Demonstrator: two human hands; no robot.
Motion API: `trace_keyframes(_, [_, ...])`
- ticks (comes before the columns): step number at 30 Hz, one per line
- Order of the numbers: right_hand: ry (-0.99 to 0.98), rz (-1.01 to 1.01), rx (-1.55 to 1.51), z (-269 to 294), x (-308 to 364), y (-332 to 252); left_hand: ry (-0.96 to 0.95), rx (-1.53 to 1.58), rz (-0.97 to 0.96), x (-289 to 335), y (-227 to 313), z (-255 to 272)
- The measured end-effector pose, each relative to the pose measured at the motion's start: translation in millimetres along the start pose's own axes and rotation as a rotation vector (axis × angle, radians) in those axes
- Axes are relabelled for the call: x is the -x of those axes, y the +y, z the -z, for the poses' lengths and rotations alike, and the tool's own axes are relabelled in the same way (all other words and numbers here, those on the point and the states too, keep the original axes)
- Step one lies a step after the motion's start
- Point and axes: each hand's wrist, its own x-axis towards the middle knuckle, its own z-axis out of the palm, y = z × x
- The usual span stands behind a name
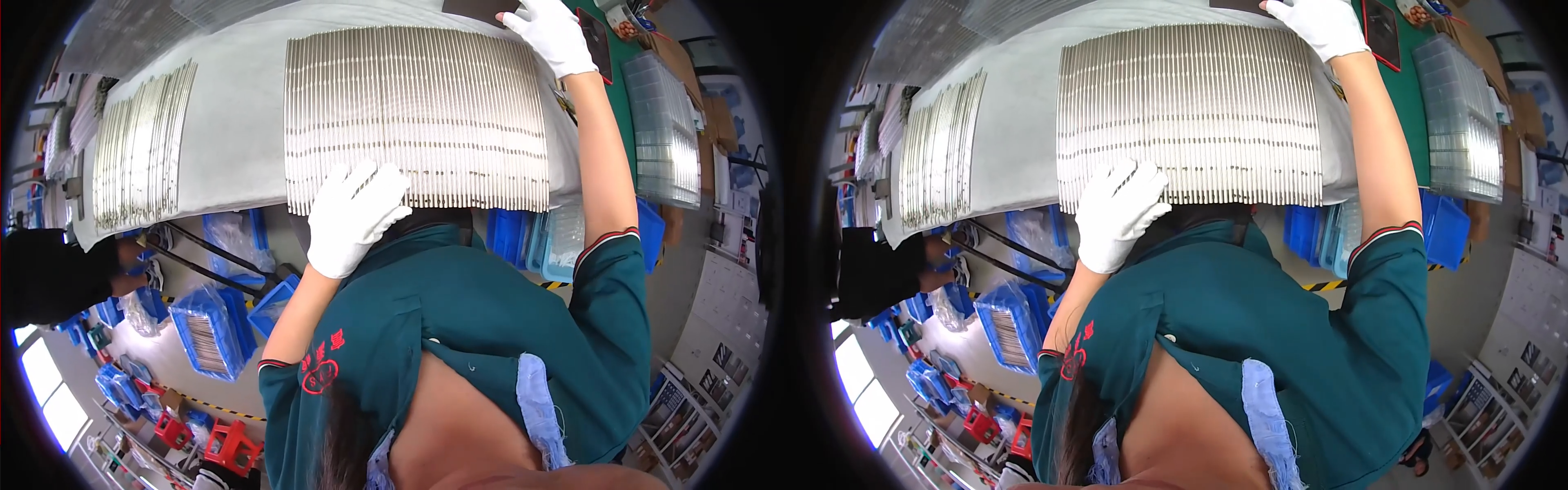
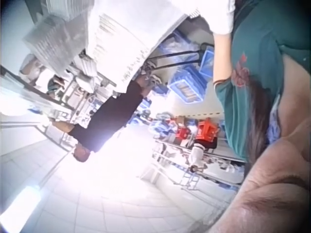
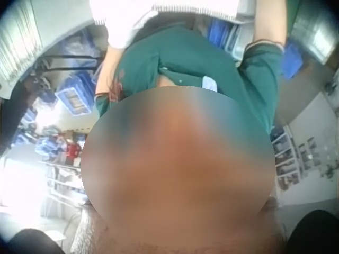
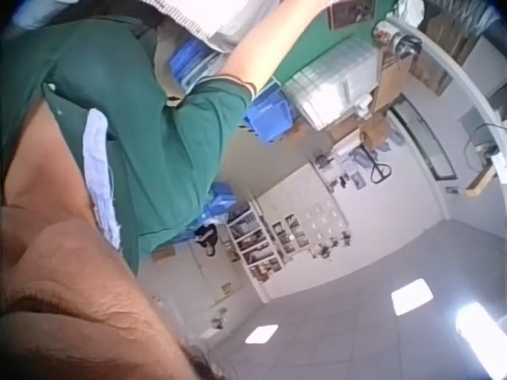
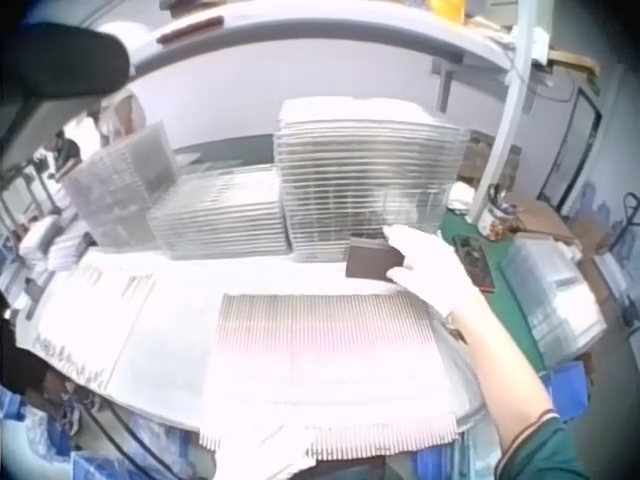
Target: Arranging and aligning thin metal rods on a workbench using a small block.
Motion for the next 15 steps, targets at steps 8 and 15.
trace_keyframes(8, [-0.211,0.307,0.180,-8.3,105.6,-39.8,0.028,0.005,0.003,2.9,-0.2,-0.1])
trace_keyframes(15, [-0.490,0.327,0.157,-46.0,170.6,-89.3,-0.277,-0.049,0.036,-24.3,4.4,16.2])
